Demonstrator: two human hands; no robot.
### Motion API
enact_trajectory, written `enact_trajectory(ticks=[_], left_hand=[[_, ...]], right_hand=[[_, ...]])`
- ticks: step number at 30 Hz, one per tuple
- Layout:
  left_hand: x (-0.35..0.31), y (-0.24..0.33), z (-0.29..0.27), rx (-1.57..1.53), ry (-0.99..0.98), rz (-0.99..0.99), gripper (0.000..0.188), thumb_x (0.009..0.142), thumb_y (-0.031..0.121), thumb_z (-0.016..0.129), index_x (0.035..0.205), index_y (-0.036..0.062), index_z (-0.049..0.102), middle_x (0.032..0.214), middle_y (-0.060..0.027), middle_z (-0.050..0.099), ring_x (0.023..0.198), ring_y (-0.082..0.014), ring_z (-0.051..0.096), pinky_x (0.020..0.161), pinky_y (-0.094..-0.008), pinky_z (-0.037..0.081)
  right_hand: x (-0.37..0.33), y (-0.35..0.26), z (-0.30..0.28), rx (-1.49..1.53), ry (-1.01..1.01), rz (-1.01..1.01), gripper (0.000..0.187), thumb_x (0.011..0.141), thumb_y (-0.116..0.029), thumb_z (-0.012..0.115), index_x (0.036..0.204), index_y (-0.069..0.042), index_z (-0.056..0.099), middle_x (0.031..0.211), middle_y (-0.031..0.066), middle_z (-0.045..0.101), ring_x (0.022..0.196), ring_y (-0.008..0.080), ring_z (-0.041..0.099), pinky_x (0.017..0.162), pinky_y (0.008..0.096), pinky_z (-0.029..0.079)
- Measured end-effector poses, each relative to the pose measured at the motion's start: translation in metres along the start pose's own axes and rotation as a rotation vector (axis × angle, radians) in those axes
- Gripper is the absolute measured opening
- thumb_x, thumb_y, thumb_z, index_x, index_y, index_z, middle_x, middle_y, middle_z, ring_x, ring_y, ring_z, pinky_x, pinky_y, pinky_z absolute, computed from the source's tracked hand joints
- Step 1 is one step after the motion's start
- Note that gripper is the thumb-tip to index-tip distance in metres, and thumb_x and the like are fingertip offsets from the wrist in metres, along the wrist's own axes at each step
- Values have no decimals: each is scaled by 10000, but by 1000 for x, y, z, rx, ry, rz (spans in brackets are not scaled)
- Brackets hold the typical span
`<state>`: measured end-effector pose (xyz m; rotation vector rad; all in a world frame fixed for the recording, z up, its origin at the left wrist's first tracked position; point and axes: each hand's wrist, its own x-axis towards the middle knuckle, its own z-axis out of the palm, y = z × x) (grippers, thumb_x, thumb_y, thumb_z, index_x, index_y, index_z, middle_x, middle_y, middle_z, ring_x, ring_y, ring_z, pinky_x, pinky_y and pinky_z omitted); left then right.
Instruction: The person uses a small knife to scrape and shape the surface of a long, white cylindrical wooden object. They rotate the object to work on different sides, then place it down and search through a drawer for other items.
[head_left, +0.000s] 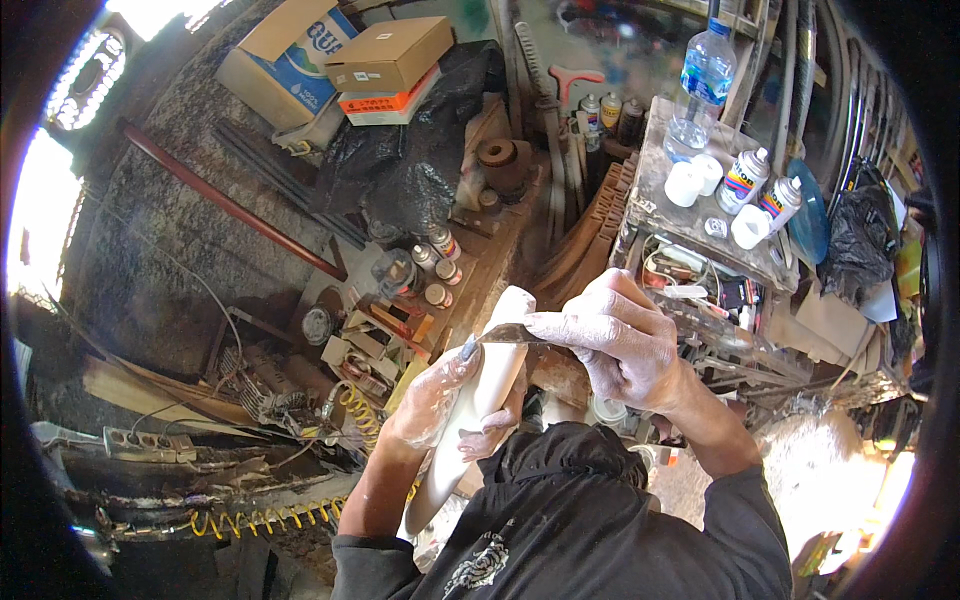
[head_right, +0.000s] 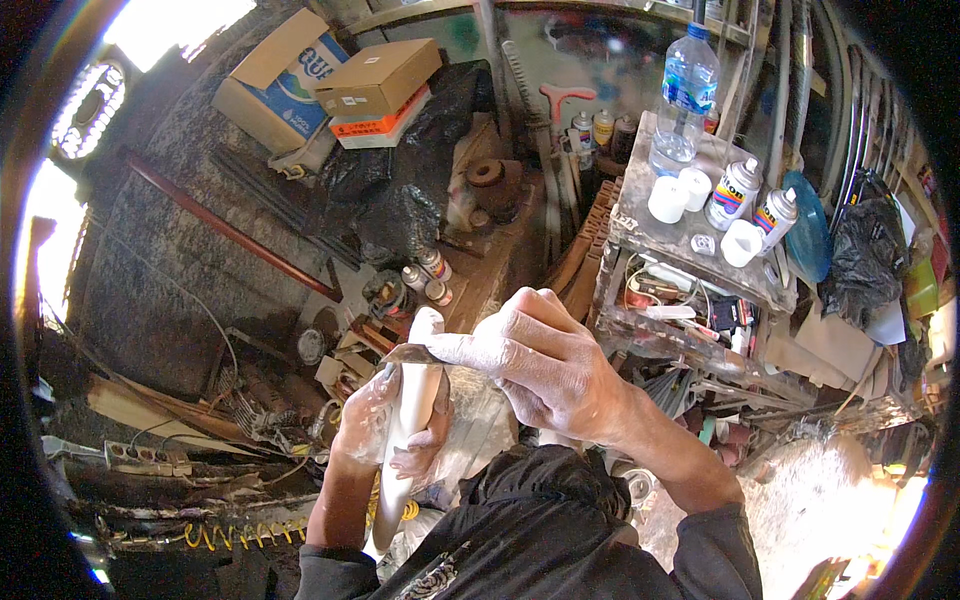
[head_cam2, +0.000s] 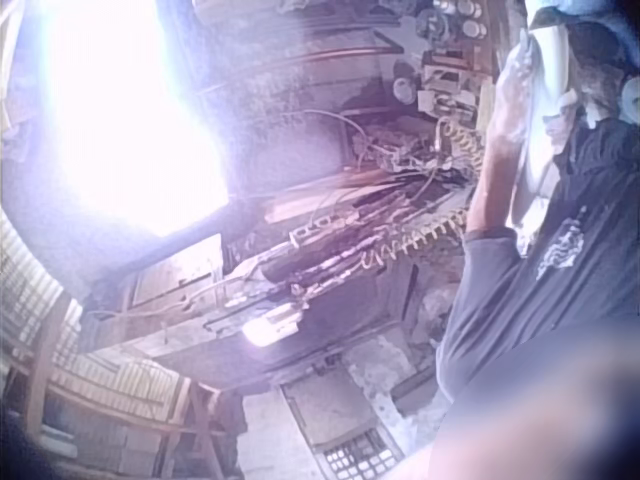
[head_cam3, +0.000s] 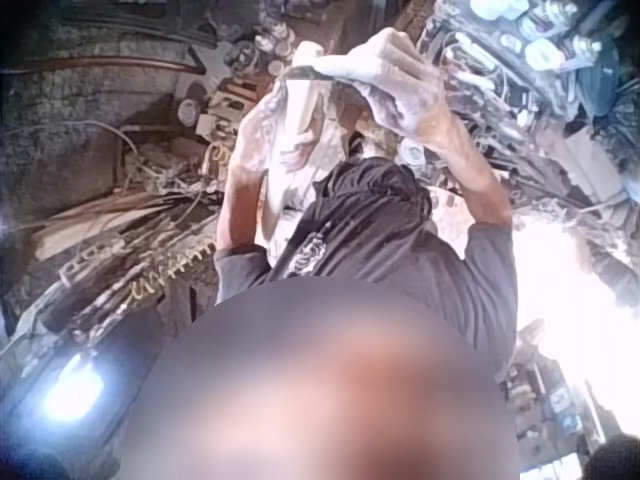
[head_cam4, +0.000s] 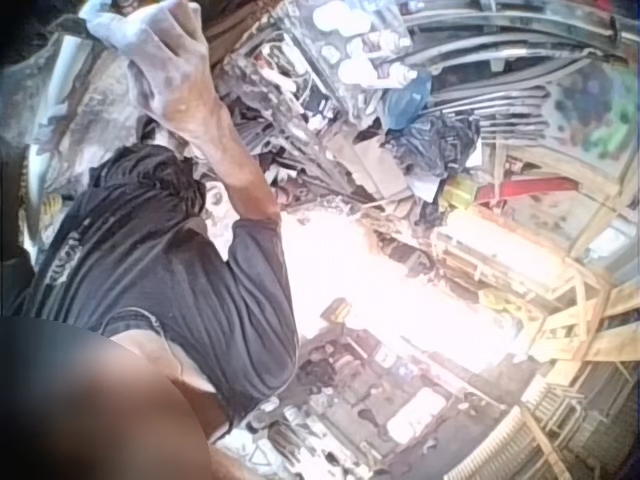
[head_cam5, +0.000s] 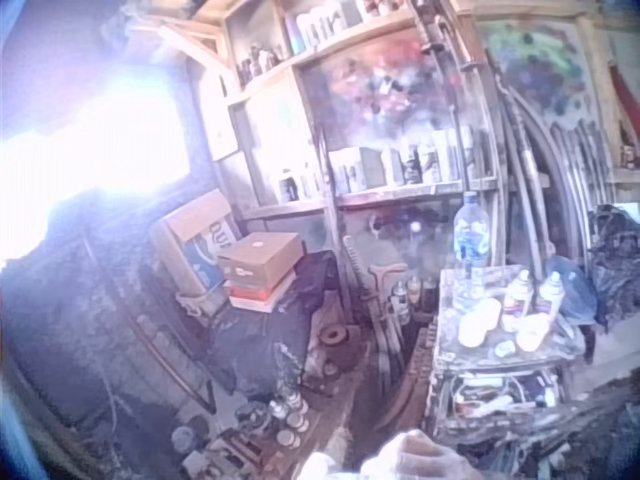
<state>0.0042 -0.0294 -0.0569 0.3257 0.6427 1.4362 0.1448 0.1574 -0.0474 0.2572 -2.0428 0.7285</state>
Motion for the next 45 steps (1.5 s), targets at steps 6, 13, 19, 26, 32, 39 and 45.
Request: enact_trajectory(ticks=[6, 13, 19, 26, 32, 39, 45], left_hand=[[-4, 2, 1, 37, -28, 21, 515, 1026, 427, 421, 1178, -64, 460, 660, -150, 500, 378, -166, 411, 330, -285, 323], [-2, 4, 2, 157, 12, 57, 542, 998, 480, 461, 1268, 10, 445, 741, -118, 513, 462, -146, 452, 373, -271, 349], [-4, 0, 21, 372, 232, 115, 599, 949, 540, 507, 1187, -8, 464, 682, -102, 490, 435, -150, 435, 390, -282, 361], [-4, 2, 18, 588, 241, 179, 556, 993, 496, 464, 1283, 25, 413, 701, -81, 492, 468, -120, 445, 411, -261, 364], [-2, -7, -3, 865, 290, 251, 561, 1015, 452, 467, 1399, 61, 349, 784, -73, 510, 527, -99, 467, 463, -239, 386], [2, -6, 1, 784, 234, 253, 550, 1022, 426, 463, 1414, 62, 337, 835, -73, 519, 553, -98, 463, 479, -238, 391], [3, 2, 9, 986, 353, 182, 490, 1052, 273, 415, 1458, 6, 346, 1326, -199, 508, 1229, -281, 490, 1045, -356, 360]], right_hand=[[-1, -2, -1, 28, -72, -20, 440, 710, 45, 667, 1140, -51, 688, 877, 61, 627, 765, 255, 560, 698, 363, 457], [10, -12, -7, 388, 113, 634, 195, 953, -66, 598, 1135, -56, 665, 902, 13, 681, 758, 53, 573, 660, 229, 466], [7, -16, 2, -41, -64, 134, 353, 827, -4, 650, 1177, -48, 659, 891, 81, 606, 783, 282, 563, 716, 398, 464], [8, -15, -2, -148, -136, 50, 354, 807, 5, 655, 1157, -42, 674, 859, 77, 598, 756, 258, 554, 704, 377, 467], [14, -16, -8, 324, -8, 459, 219, 901, -28, 619, 1111, -12, 680, 812, 78, 621, 678, 199, 567, 633, 303, 458], [11, -9, 0, -158, -41, 89, 264, 837, 11, 644, 1094, -32, 691, 896, 68, 664, 700, 214, 572, 651, 328, 456], [6, -4, 1, -216, -93, 48, 340, 772, 51, 653, 1096, -43, 694, 899, 60, 635, 732, 233, 565, 670, 345, 462]])
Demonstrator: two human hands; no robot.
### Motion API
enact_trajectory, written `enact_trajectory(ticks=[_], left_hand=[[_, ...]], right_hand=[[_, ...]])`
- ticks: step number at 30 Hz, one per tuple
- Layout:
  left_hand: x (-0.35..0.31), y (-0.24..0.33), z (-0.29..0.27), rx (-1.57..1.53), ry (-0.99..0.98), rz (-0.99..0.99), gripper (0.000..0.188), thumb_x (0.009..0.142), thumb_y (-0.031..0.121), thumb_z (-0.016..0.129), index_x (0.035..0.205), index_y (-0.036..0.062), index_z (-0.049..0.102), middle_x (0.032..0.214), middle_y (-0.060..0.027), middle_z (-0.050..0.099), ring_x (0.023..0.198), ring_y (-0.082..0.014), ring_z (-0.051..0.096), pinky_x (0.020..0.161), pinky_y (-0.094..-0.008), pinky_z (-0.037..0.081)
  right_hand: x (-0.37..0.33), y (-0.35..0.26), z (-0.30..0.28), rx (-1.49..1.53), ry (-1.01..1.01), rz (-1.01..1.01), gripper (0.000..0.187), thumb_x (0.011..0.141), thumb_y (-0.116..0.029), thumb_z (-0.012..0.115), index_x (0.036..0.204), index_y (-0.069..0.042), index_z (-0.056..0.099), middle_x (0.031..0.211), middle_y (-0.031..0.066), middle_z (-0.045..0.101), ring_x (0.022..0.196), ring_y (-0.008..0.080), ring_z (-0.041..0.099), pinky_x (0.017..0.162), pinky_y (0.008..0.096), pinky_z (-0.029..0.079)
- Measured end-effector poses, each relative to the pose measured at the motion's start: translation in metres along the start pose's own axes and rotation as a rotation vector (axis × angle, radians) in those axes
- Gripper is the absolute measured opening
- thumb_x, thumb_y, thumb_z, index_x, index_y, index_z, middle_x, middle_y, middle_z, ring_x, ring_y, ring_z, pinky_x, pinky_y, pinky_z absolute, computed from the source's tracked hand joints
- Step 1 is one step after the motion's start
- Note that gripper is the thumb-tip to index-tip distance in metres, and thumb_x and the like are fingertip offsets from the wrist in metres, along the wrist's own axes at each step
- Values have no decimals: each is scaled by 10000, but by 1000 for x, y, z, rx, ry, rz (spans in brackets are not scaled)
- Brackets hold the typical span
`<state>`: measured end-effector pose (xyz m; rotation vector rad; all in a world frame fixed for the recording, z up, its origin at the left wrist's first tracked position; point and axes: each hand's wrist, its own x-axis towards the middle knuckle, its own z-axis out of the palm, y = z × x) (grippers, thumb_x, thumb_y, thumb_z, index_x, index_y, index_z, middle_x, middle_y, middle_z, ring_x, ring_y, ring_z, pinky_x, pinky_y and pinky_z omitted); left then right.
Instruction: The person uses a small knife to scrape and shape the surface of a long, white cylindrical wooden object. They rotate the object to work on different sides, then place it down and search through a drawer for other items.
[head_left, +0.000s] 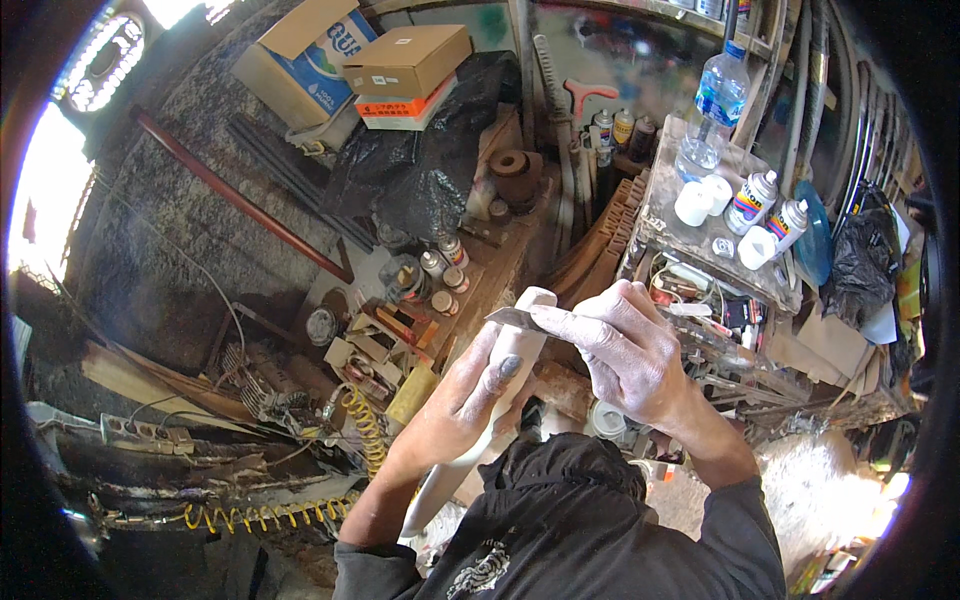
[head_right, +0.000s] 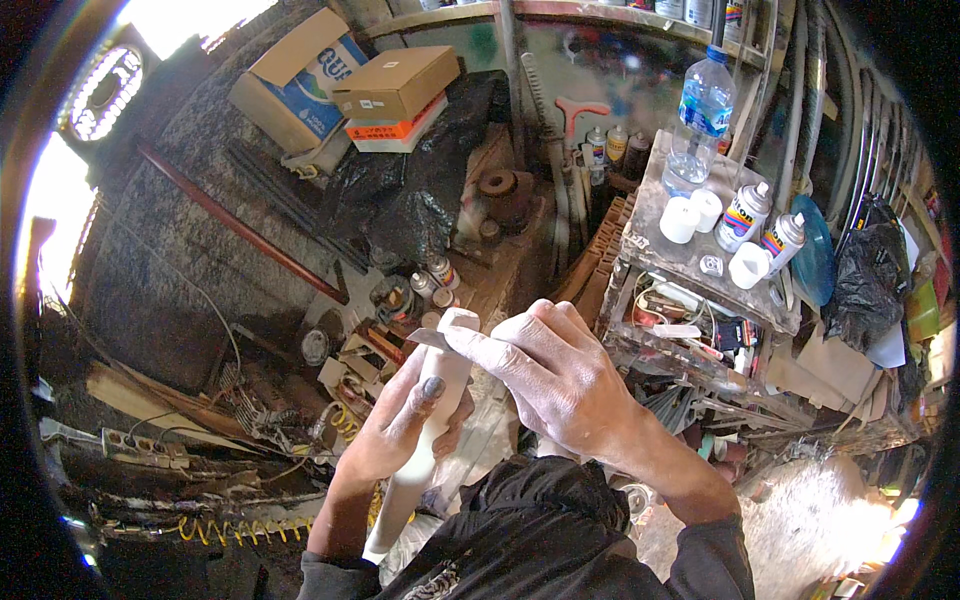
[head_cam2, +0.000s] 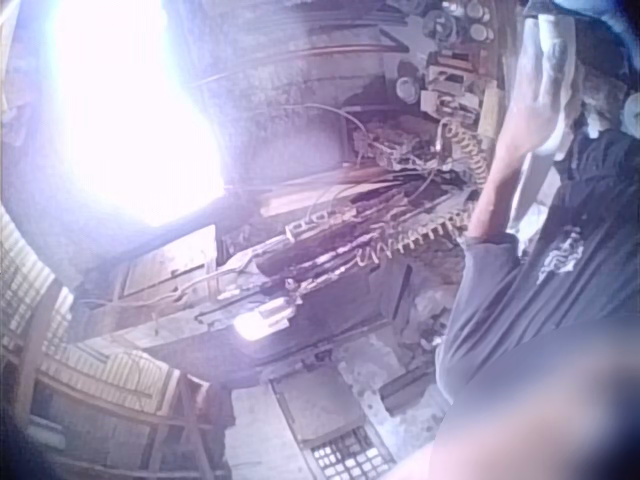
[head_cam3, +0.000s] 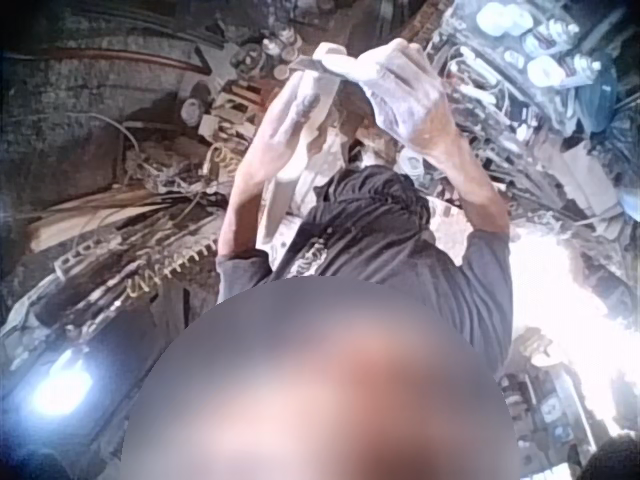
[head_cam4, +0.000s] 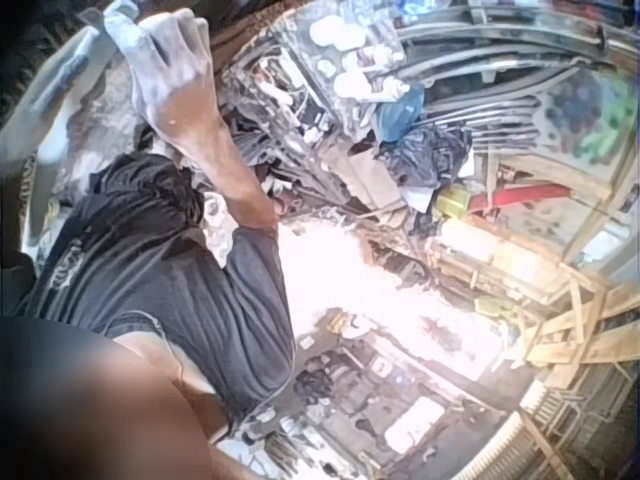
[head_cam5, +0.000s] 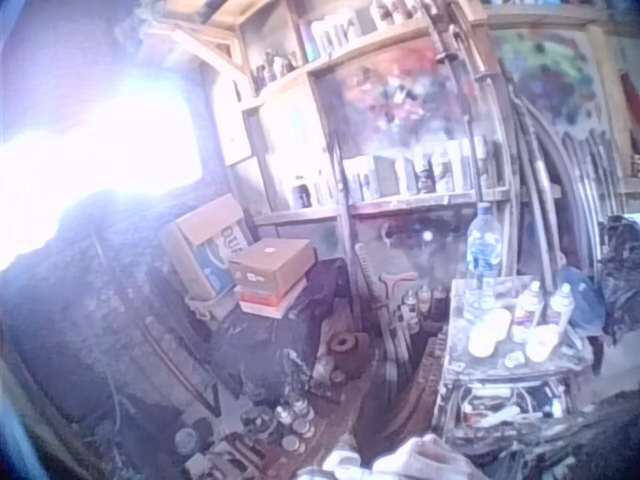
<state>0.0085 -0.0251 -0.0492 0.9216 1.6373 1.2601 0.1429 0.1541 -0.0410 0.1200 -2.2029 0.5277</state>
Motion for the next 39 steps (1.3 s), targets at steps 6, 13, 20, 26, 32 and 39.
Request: enact_trajectory(ticks=[6, 13, 20, 26, 32, 39], left_hand=[[0, 13, 5, -6, -12, -51, 484, 1048, 259, 412, 1440, -17, 348, 1248, -230, 547, 1172, -311, 534, 1008, -382, 394], [5, 16, 5, 325, 39, 124, 505, 1018, 267, 469, 1400, -46, 364, 1168, -279, 562, 1077, -406, 556, 949, -410, 418], [9, -5, 9, 604, 282, 363, 461, 1022, 211, 466, 1383, -68, 393, 1266, -266, 564, 1160, -348, 565, 995, -377, 414], [-25, 35, 30, -177, -88, 214, 542, 1006, 439, 452, 1278, -30, 446, 935, -120, 611, 832, -153, 599, 694, -304, 493], [6, 31, 46, -89, -242, 300, 412, 1016, 358, 448, 1174, -8, 555, 1003, -116, 655, 892, -184, 640, 714, -351, 518], [113, -20, 101, 402, 103, 363, 240, 959, 162, 553, 1098, -31, 579, 848, -122, 584, 741, -276, 609, 637, -384, 471]], right_hand=[[-2, 3, 4, 46, 20, 27, 362, 757, 71, 637, 1098, -40, 690, 882, 63, 638, 740, 244, 570, 688, 351, 473], [2, 15, -4, 85, -27, -6, 280, 853, 38, 621, 1119, -35, 669, 854, 45, 639, 700, 189, 572, 681, 311, 472], [-13, 31, -8, 1852, 311, 636, 332, 963, -115, 612, 1281, -29, 567, 776, -15, 563, 654, 78, 482, 594, 218, 391], [-125, 39, -26, 1527, 1029, 831, 384, 969, -42, 553, 1351, -34, 510, 874, 34, 602, 716, 111, 534, 616, 238, 436], [-203, 79, -72, 805, 1212, 1385, 331, 978, -51, 545, 1306, -73, 579, 1009, 32, 660, 782, 122, 606, 673, 255, 500], [-201, 158, -71, -326, 100, 948, 155, 878, -51, 626, 1005, 10, 693, 925, 153, 714, 864, 258, 682, 810, 334, 517]])
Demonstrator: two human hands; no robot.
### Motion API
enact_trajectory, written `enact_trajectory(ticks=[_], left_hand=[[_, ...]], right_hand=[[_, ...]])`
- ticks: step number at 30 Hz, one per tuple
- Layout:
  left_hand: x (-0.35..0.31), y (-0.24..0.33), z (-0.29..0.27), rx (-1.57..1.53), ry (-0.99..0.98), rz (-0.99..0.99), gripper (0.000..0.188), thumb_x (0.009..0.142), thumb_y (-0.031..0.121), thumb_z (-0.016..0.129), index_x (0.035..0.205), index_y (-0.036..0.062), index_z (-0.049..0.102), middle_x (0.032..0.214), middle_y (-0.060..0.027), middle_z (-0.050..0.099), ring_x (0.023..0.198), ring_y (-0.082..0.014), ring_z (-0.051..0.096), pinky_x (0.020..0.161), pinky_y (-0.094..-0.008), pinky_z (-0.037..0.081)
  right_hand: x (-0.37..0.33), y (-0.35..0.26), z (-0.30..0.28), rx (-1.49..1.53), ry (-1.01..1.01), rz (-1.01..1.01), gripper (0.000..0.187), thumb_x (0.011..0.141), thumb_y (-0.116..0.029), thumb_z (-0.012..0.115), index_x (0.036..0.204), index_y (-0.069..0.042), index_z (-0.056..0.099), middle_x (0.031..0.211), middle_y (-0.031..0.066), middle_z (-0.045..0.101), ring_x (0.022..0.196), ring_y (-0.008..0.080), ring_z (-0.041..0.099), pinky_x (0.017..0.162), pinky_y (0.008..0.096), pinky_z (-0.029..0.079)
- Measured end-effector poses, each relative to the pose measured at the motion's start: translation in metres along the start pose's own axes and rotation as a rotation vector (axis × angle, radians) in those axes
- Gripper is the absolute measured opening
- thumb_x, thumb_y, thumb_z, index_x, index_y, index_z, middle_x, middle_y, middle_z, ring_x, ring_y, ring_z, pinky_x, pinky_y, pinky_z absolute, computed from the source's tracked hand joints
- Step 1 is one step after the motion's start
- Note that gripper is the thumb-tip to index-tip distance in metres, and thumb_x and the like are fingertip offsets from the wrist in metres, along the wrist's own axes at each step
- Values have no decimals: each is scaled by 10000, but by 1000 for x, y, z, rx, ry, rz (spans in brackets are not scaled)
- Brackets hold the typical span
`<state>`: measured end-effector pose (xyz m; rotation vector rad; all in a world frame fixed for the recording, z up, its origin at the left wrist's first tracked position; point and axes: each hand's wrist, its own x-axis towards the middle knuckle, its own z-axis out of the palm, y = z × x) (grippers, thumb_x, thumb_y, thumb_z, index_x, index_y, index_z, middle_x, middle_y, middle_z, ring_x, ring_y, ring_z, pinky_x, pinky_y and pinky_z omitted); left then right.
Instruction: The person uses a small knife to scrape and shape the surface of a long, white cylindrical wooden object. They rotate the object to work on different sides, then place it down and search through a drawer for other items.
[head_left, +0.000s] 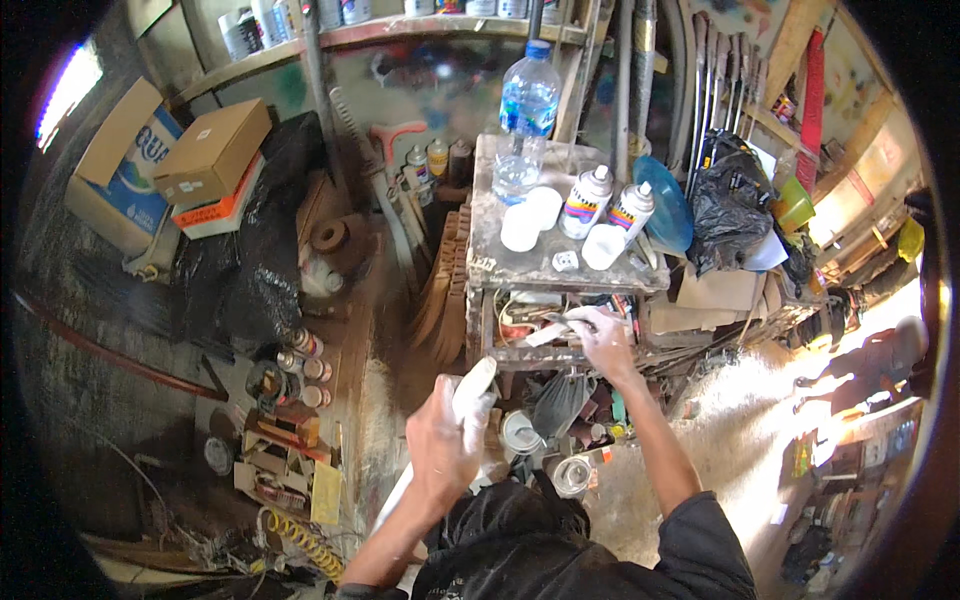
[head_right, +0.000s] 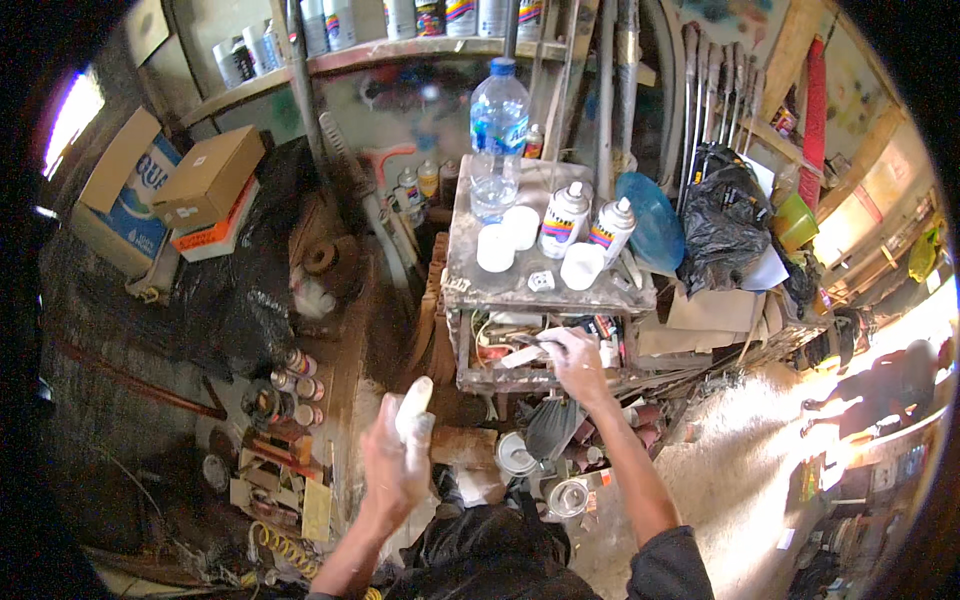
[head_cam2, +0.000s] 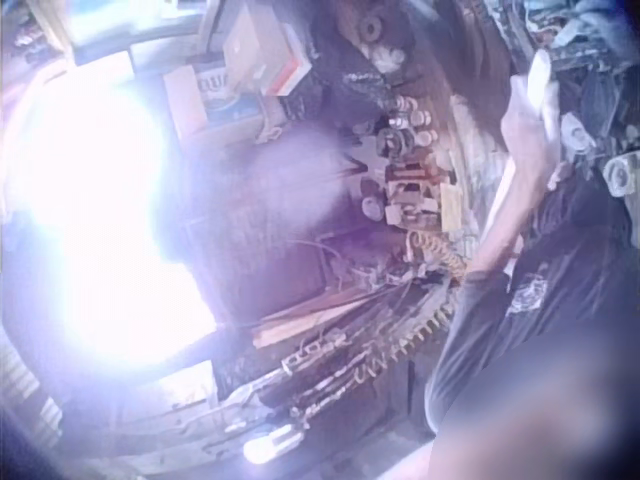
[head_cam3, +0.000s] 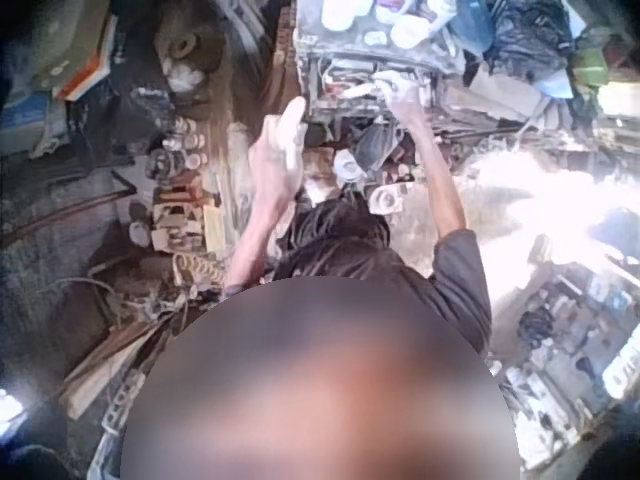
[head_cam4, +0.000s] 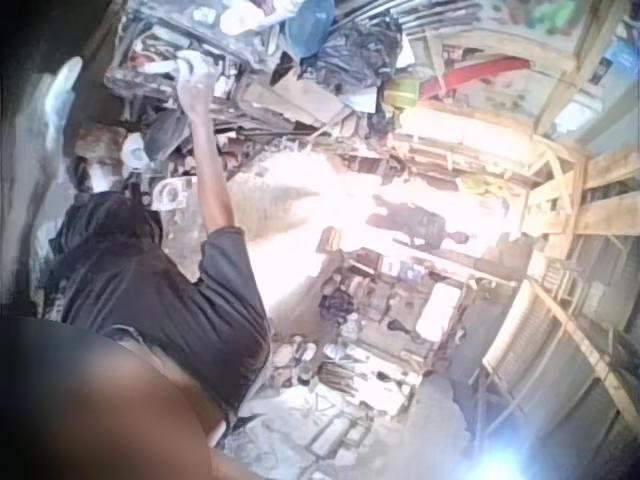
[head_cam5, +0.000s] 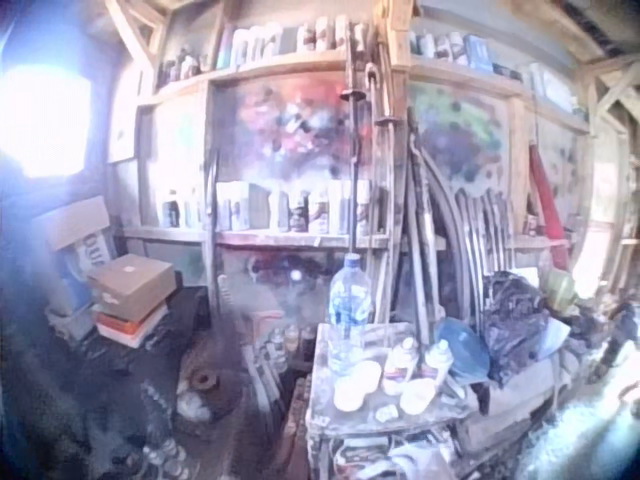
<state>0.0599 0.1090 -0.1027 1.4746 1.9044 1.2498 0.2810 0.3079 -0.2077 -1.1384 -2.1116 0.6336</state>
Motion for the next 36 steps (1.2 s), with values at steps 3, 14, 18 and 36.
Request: enact_trajectory(ticks=[3, 14, 18, 36], left_hand=[[6, -20, 30, 269, 104, 102, 368, 867, 40, 572, 1204, -83, 487, 989, -236, 542, 863, -395, 573, 744, -461, 469], [38, -39, 34, 306, 71, 191, 570, 808, 19, 630, 1318, -113, 409, 1039, -226, 530, 965, -385, 540, 819, -462, 473], [50, -36, 26, 296, -2, 173, 609, 825, 74, 655, 1348, -97, 395, 1034, -205, 547, 944, -364, 565, 801, -448, 491], [82, -63, -1, -369, -409, 107, 396, 990, 280, 571, 1202, 11, 372, 906, -135, 527, 781, -231, 546, 680, -359, 468]], right_hand=[[21, 2, 16, 228, -12, 219, 156, 876, -46, 620, 1002, 21, 683, 923, 143, 719, 871, 247, 689, 794, 335, 517], [92, -34, 46, -354, 194, -464, 185, 829, -14, 592, 983, -61, 683, 942, 119, 677, 901, 318, 596, 830, 431, 439], [82, -40, 50, -24, 116, -165, 177, 836, 3, 602, 995, -14, 678, 938, 131, 696, 888, 265, 652, 817, 374, 492], [109, -23, 80, -637, 215, -507, 204, 798, -50, 627, 993, -49, 686, 940, 93, 667, 924, 270, 613, 834, 420, 474]])
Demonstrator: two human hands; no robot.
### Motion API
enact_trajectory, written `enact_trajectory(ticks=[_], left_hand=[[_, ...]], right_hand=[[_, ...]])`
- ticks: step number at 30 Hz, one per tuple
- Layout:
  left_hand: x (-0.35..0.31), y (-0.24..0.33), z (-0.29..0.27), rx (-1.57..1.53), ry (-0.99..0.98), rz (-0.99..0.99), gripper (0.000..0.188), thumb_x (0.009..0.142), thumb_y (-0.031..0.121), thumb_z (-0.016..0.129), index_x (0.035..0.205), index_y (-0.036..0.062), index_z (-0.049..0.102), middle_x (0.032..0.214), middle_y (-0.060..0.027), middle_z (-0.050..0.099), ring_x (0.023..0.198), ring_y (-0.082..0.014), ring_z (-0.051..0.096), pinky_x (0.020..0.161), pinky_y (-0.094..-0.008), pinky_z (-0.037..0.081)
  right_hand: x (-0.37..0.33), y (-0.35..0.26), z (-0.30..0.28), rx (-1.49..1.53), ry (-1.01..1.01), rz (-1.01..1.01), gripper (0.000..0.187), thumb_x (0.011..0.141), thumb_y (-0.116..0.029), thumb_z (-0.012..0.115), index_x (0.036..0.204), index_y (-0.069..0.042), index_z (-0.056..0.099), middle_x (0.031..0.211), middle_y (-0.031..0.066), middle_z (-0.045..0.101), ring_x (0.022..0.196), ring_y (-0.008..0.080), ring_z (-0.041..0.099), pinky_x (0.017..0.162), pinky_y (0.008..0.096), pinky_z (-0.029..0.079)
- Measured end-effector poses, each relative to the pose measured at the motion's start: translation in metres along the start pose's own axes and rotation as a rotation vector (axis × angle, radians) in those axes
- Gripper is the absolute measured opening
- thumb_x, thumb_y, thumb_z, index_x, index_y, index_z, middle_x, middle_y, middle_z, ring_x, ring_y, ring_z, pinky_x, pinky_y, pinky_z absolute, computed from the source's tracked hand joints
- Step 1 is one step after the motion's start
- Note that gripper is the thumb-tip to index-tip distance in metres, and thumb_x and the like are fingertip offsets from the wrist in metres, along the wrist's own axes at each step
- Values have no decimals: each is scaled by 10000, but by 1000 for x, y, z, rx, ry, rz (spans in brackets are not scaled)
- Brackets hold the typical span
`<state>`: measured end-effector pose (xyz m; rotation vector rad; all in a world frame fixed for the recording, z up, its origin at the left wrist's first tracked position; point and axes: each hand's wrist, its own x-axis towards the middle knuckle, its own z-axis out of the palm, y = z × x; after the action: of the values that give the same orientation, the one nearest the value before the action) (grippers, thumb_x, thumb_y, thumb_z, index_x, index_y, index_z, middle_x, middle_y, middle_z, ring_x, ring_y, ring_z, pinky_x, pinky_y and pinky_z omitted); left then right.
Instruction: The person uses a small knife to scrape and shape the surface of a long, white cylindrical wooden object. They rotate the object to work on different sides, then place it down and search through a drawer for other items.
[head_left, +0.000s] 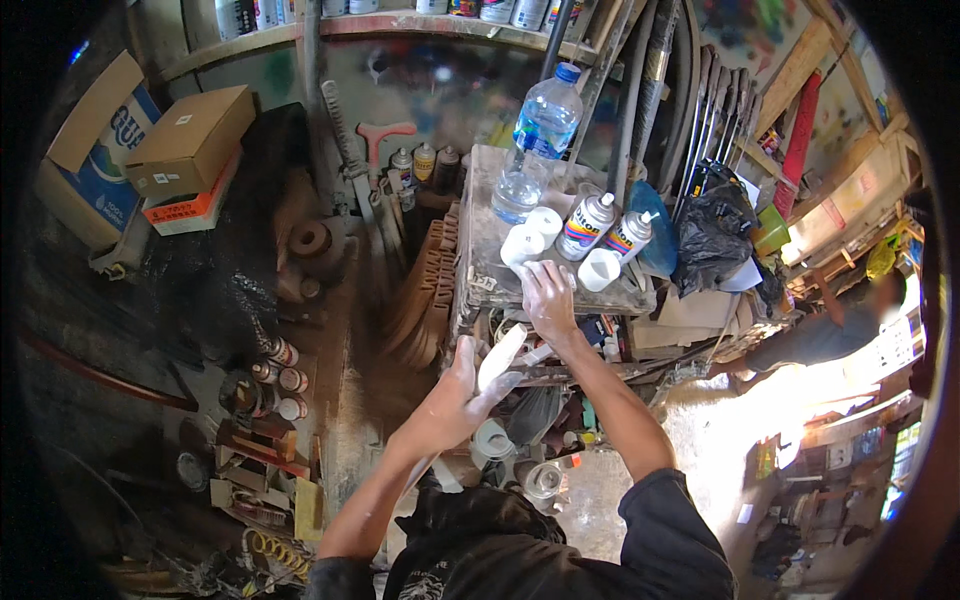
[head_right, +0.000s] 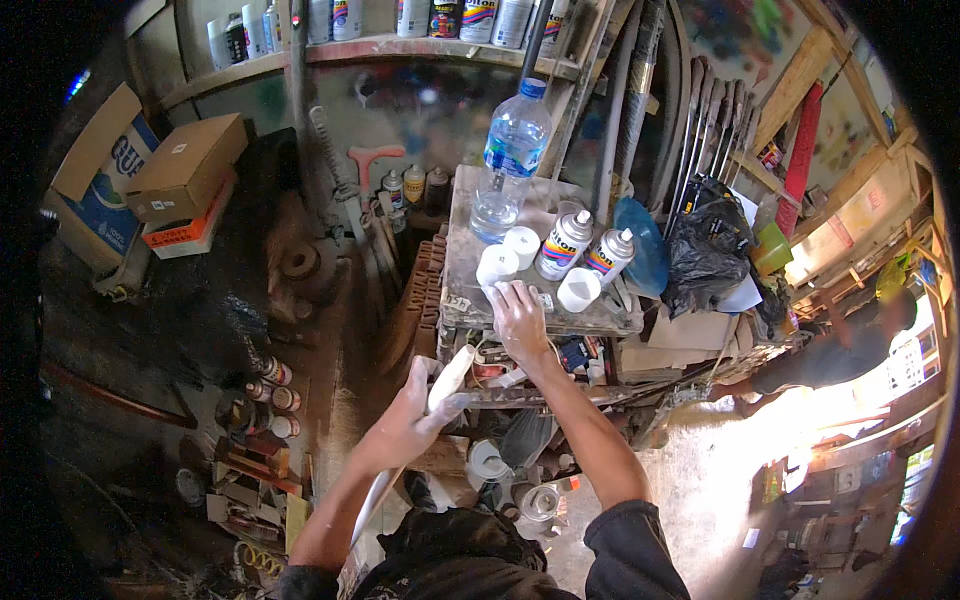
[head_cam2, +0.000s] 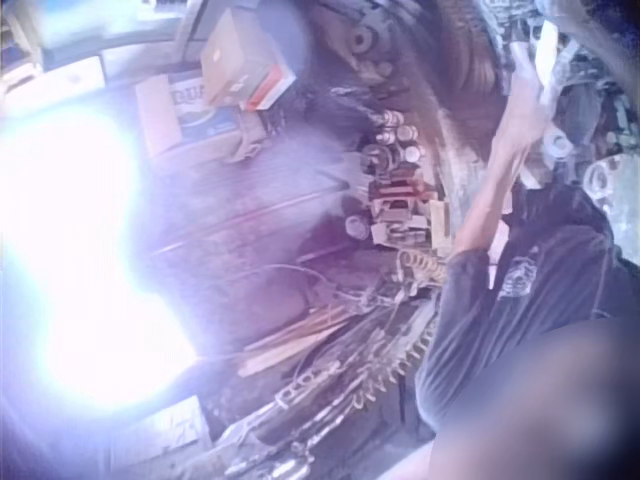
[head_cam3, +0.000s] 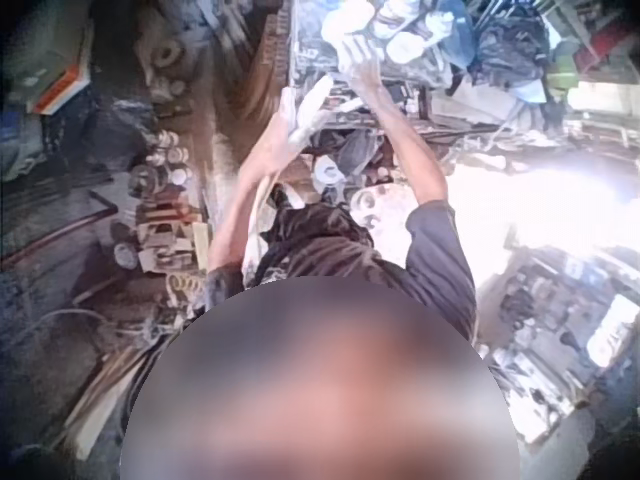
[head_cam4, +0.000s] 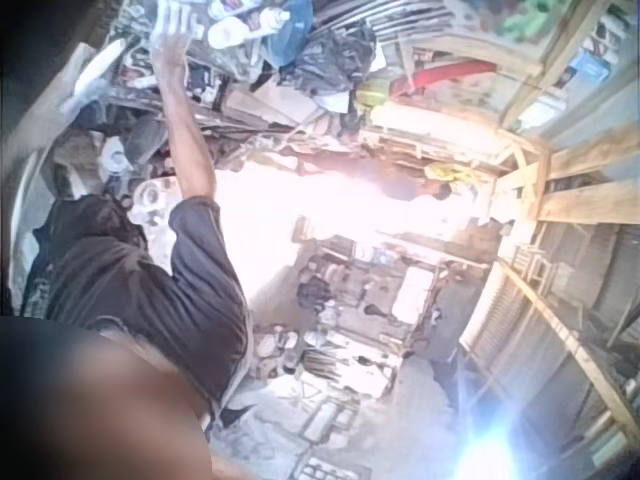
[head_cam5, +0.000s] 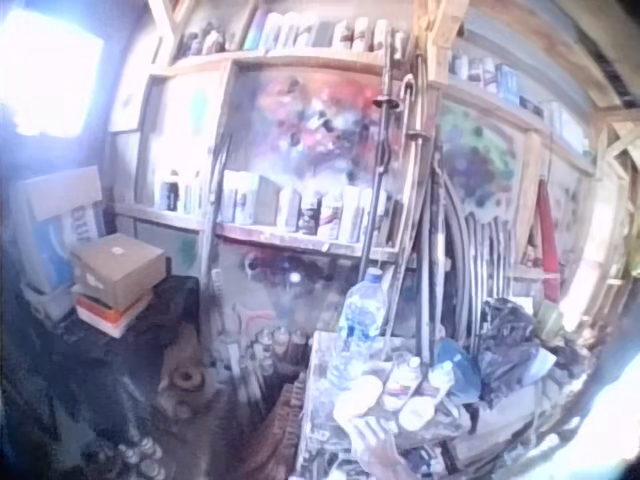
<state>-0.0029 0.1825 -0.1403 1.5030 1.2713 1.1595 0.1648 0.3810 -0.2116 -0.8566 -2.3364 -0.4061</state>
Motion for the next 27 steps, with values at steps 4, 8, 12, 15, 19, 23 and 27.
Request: enact_trajectory(ticks=[4, 8, 12, 15, 19, 23, 27], left_hand=[[-17, 6, -33, -624, -191, -244, 452, 1032, 334, 470, 1292, -25, 382, 935, -103, 570, 799, -157, 561, 658, -321, 482], [-31, 24, -56, -1067, -296, -245, 458, 1023, 465, 448, 1238, 61, 462, 790, -37, 521, 533, -87, 466, 466, -235, 415], [-39, 51, -62, -1012, -240, -184, 431, 1040, 441, 419, 1243, 61, 437, 799, -34, 509, 535, -85, 450, 468, -237, 408], [-42, 68, -57, -922, -187, -160, 391, 1049, 407, 418, 1225, 57, 417, 813, -28, 490, 559, -84, 444, 488, -231, 406], [-48, 83, -48, -585, -89, -46, 373, 1054, 366, 428, 1248, 49, 393, 833, -18, 474, 600, -76, 445, 523, -217, 404], [-58, 93, -46, -501, -67, -11, 394, 1053, 364, 430, 1286, 49, 389, 817, -11, 469, 591, -68, 436, 517, -217, 401], [-69, 99, -47, -737, -108, -97, 415, 1043, 379, 450, 1293, 50, 409, 786, -24, 490, 537, -69, 443, 475, -227, 401]], right_hand=[[-13, -5, 8, 94, -33, 124, 211, 809, -36, 609, 1002, -34, 691, 930, 108, 681, 937, 272, 617, 833, 409, 474], [-31, 14, -18, 19, -87, 454, 346, 865, 0, 536, 1204, 22, 602, 1087, 214, 651, 1003, 378, 605, 917, 464, 462], [-37, 34, -30, 111, -201, 267, 308, 869, -6, 536, 1167, 42, 597, 1105, 229, 631, 1051, 413, 588, 932, 479, 465], [-34, 45, -29, 202, -325, 319, 298, 872, -9, 551, 1167, 36, 561, 1075, 265, 613, 1021, 448, 578, 897, 499, 471], [-36, 49, -22, 110, -432, 385, 362, 878, 12, 510, 1234, 71, 482, 1035, 309, 583, 1000, 474, 568, 866, 519, 480], [-41, 38, -27, 95, -310, 379, 407, 889, 10, 487, 1280, 104, 433, 1015, 334, 572, 999, 497, 557, 861, 530, 478], [-24, 14, -68, 533, -137, 532, 328, 983, -81, 456, 1270, 74, 490, 943, 238, 620, 893, 384, 611, 797, 458, 503]])
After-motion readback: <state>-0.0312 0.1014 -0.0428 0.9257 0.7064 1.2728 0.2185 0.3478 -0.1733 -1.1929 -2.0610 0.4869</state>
